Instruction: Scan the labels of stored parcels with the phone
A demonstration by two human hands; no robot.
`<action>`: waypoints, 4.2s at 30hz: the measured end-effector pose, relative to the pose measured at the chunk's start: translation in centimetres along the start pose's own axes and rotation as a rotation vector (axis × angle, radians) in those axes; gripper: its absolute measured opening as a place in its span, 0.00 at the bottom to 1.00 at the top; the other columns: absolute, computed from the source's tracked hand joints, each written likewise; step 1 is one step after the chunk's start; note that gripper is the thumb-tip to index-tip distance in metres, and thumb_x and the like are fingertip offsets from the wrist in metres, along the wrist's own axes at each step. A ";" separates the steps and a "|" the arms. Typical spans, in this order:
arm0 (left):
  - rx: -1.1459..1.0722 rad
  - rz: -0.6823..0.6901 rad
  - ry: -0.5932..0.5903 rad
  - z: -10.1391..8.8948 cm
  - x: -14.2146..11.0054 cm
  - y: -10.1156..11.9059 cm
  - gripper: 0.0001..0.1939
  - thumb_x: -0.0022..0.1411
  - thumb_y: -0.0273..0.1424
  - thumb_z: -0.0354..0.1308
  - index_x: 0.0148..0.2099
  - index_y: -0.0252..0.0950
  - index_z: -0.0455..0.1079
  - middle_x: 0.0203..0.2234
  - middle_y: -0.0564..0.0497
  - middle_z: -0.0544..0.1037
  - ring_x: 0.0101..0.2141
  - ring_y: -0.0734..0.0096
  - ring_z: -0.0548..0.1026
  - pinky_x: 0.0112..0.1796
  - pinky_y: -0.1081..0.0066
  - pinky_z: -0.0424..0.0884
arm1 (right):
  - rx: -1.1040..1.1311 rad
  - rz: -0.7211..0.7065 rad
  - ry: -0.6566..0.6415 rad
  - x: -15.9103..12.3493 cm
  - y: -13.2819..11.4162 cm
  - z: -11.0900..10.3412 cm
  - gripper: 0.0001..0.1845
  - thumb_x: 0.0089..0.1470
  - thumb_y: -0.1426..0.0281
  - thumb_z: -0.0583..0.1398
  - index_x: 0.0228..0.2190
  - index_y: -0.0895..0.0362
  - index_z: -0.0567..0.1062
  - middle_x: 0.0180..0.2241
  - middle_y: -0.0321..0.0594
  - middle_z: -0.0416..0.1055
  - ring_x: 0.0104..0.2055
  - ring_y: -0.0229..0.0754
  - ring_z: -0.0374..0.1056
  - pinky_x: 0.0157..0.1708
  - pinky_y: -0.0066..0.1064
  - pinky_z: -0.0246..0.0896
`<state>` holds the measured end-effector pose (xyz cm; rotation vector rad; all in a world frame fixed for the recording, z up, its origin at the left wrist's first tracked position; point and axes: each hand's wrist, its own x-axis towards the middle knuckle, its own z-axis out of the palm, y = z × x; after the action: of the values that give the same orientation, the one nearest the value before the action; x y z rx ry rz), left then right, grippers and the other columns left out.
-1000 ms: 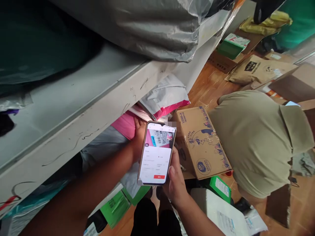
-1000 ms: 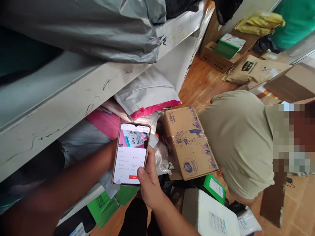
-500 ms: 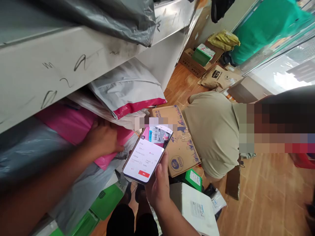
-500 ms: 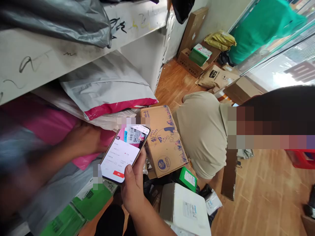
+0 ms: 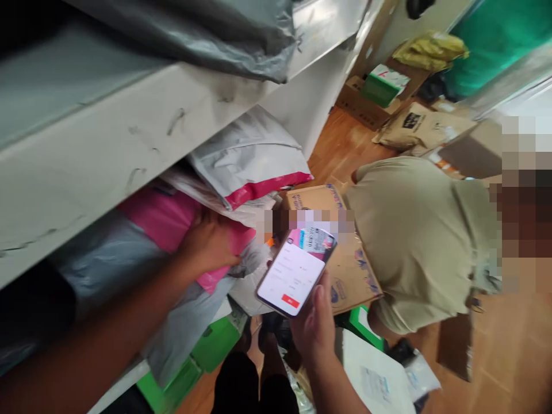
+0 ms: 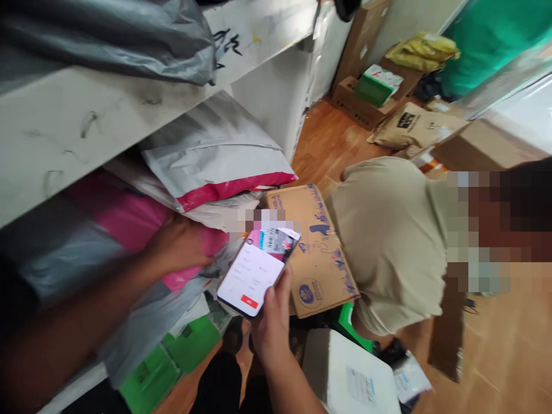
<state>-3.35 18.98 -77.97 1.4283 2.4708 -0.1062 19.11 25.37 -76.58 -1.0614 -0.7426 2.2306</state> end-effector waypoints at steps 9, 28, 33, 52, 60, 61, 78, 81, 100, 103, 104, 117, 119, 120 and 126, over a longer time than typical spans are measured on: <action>0.139 -0.001 -0.001 -1.3 -2.2 -1.5 0.44 0.38 0.46 0.67 0.54 0.25 0.64 0.50 0.30 0.69 0.59 0.42 0.63 0.64 0.54 0.56 | -0.119 0.107 -0.027 0.8 3.3 -4.8 0.35 0.55 0.54 0.62 0.62 0.43 0.62 0.62 0.43 0.66 0.57 0.52 0.70 0.49 0.43 0.70; 0.114 -0.031 -0.057 -0.4 -2.5 -1.5 0.41 0.41 0.45 0.66 0.54 0.28 0.63 0.53 0.31 0.69 0.64 0.38 0.57 0.66 0.50 0.51 | -0.107 0.316 0.007 0.1 4.4 -3.4 0.40 0.52 0.45 0.59 0.64 0.36 0.58 0.61 0.43 0.68 0.54 0.60 0.73 0.50 0.54 0.68; 0.103 -0.010 -0.021 -0.2 -2.5 -1.4 0.44 0.42 0.44 0.65 0.58 0.24 0.61 0.56 0.28 0.67 0.64 0.37 0.56 0.66 0.50 0.50 | -0.121 0.334 0.103 0.1 4.6 -4.5 0.42 0.53 0.45 0.59 0.66 0.35 0.53 0.68 0.37 0.56 0.64 0.59 0.63 0.51 0.52 0.69; 0.124 0.005 -0.086 -0.3 -2.9 -1.4 0.44 0.51 0.42 0.59 0.65 0.22 0.58 0.60 0.31 0.65 0.61 0.43 0.62 0.66 0.52 0.51 | 0.195 0.495 -0.524 4.6 7.3 -0.4 0.39 0.43 0.50 0.69 0.54 0.53 0.73 0.47 0.57 0.78 0.46 0.63 0.77 0.46 0.58 0.72; 0.133 0.012 -0.070 0.5 -5.2 -1.6 0.50 0.49 0.49 0.61 0.67 0.22 0.58 0.66 0.34 0.60 0.67 0.48 0.52 0.69 0.58 0.37 | 0.180 0.202 -0.384 8.1 7.4 3.8 0.40 0.44 0.55 0.70 0.58 0.54 0.70 0.45 0.54 0.80 0.45 0.63 0.78 0.49 0.60 0.72; 0.130 0.013 -0.069 0.5 -5.5 -1.6 0.51 0.49 0.49 0.61 0.68 0.22 0.57 0.66 0.35 0.59 0.68 0.49 0.51 0.69 0.58 0.37 | 0.178 0.191 -0.407 8.2 7.2 3.8 0.39 0.46 0.55 0.70 0.57 0.54 0.71 0.45 0.54 0.80 0.46 0.63 0.78 0.48 0.60 0.72; 0.166 0.030 -0.073 1.1 -6.3 -1.6 0.55 0.48 0.50 0.60 0.70 0.21 0.52 0.70 0.35 0.49 0.71 0.55 0.38 0.69 0.58 0.33 | 0.188 0.018 -0.235 8.6 5.3 5.4 0.37 0.46 0.53 0.67 0.57 0.50 0.70 0.48 0.50 0.79 0.56 0.64 0.71 0.54 0.61 0.67; 0.165 0.030 -0.062 1.3 -6.2 -1.6 0.54 0.48 0.49 0.60 0.70 0.22 0.52 0.69 0.36 0.51 0.71 0.56 0.39 0.69 0.58 0.33 | 0.203 0.069 -0.274 8.8 5.6 5.1 0.39 0.44 0.51 0.68 0.56 0.51 0.70 0.47 0.51 0.79 0.56 0.64 0.71 0.54 0.61 0.67; 0.202 0.052 -0.056 0.7 -5.4 -0.7 0.41 0.51 0.44 0.56 0.61 0.21 0.67 0.66 0.31 0.58 0.67 0.46 0.54 0.66 0.47 0.49 | 0.290 0.399 -0.415 9.8 4.4 4.7 0.46 0.33 0.37 0.68 0.46 0.58 0.77 0.40 0.52 0.81 0.44 0.58 0.78 0.50 0.55 0.70; 0.204 0.056 -0.049 0.7 -5.3 -0.7 0.41 0.51 0.44 0.56 0.62 0.20 0.67 0.65 0.30 0.59 0.66 0.45 0.56 0.65 0.46 0.52 | 0.303 0.387 -0.396 9.8 4.5 4.7 0.44 0.33 0.38 0.68 0.44 0.57 0.77 0.38 0.49 0.82 0.44 0.58 0.78 0.51 0.55 0.69; 0.205 0.059 -0.046 0.8 -5.4 -0.7 0.42 0.51 0.44 0.56 0.62 0.20 0.67 0.65 0.30 0.59 0.66 0.44 0.57 0.65 0.46 0.52 | 0.312 0.383 -0.386 9.8 4.5 4.8 0.43 0.33 0.39 0.69 0.43 0.56 0.77 0.37 0.48 0.82 0.46 0.58 0.78 0.52 0.56 0.69; 0.225 0.073 -0.046 1.1 -5.2 -0.8 0.42 0.52 0.45 0.55 0.62 0.20 0.67 0.65 0.29 0.59 0.66 0.42 0.57 0.64 0.44 0.53 | 0.333 0.391 -0.374 9.6 4.6 5.0 0.41 0.33 0.39 0.69 0.41 0.55 0.76 0.40 0.49 0.81 0.54 0.60 0.72 0.54 0.56 0.66; 0.225 0.073 -0.047 1.1 -5.2 -0.7 0.42 0.52 0.45 0.55 0.62 0.21 0.66 0.64 0.29 0.60 0.66 0.43 0.56 0.64 0.45 0.53 | 0.333 0.392 -0.366 9.6 4.7 4.9 0.41 0.34 0.40 0.69 0.43 0.55 0.75 0.40 0.49 0.81 0.55 0.61 0.72 0.55 0.57 0.66; 0.223 0.073 -0.047 1.1 -5.2 -0.7 0.42 0.52 0.45 0.55 0.63 0.21 0.66 0.64 0.29 0.60 0.66 0.43 0.56 0.64 0.45 0.53 | 0.334 0.394 -0.363 9.6 4.8 4.9 0.42 0.34 0.40 0.69 0.44 0.55 0.75 0.41 0.50 0.81 0.55 0.61 0.72 0.55 0.57 0.66; 0.226 0.077 -0.048 1.0 -5.4 -0.7 0.41 0.54 0.45 0.54 0.62 0.20 0.66 0.65 0.29 0.59 0.66 0.42 0.56 0.64 0.45 0.52 | 0.321 0.392 -0.358 9.6 4.6 5.0 0.45 0.34 0.38 0.68 0.46 0.56 0.75 0.38 0.51 0.81 0.50 0.62 0.75 0.54 0.59 0.66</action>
<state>-1.19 13.92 -77.44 1.5878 2.4240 -0.4096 8.87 27.47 -81.88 -0.7010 -0.3065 2.8032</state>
